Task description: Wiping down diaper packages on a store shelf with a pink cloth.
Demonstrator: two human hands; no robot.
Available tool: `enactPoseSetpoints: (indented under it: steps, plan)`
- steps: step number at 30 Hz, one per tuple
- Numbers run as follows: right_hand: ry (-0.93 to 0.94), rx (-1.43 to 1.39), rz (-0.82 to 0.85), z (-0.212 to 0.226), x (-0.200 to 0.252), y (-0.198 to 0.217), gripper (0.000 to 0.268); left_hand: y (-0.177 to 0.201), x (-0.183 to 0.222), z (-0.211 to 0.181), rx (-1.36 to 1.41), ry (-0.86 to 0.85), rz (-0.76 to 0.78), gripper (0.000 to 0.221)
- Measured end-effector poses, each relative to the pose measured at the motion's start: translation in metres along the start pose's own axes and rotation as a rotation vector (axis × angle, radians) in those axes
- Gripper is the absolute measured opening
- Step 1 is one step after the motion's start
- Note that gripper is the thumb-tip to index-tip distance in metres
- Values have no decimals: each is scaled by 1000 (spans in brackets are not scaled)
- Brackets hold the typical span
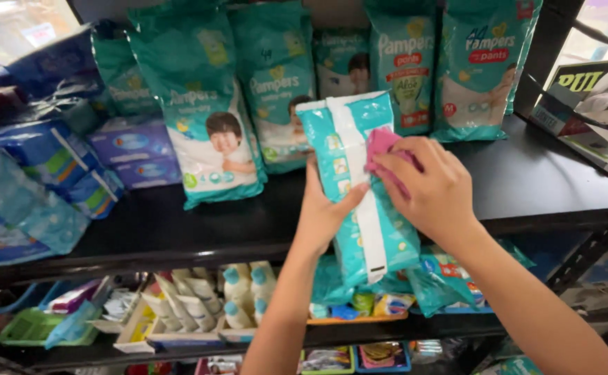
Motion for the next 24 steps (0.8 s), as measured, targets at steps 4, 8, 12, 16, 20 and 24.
enactPoseSetpoints:
  steps: [4,8,12,16,20,24]
  plan:
    - [-12,-26,-3,-3,-7,-7,26,-1,0,-5,-19,52,-19,83]
    - [-17,4,-42,-1,-12,-12,23,-3,-1,-9,-30,53,-41,85]
    - [50,-85,-3,3,-8,-11,22,-3,1,-7,-14,-3,-38,82]
    - [-19,-94,-15,-9,7,-19,21,-1,3,-1,-53,-4,-39,76]
    - [-104,-112,-44,-15,17,-26,23,-1,2,-1,-134,17,-50,68]
    - [-119,-184,-47,-16,23,-26,22,-1,3,-3,-123,15,-50,65]
Point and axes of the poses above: each hand's wrist, its own x-axis away from the middle knuckle, its own y-axis out of the back of the hand, z = x × y, the point moved 2 cm from there along -x, towards the middle knuckle, and after that the axes turned 4 degrees about -y, right-handed, at the moved point
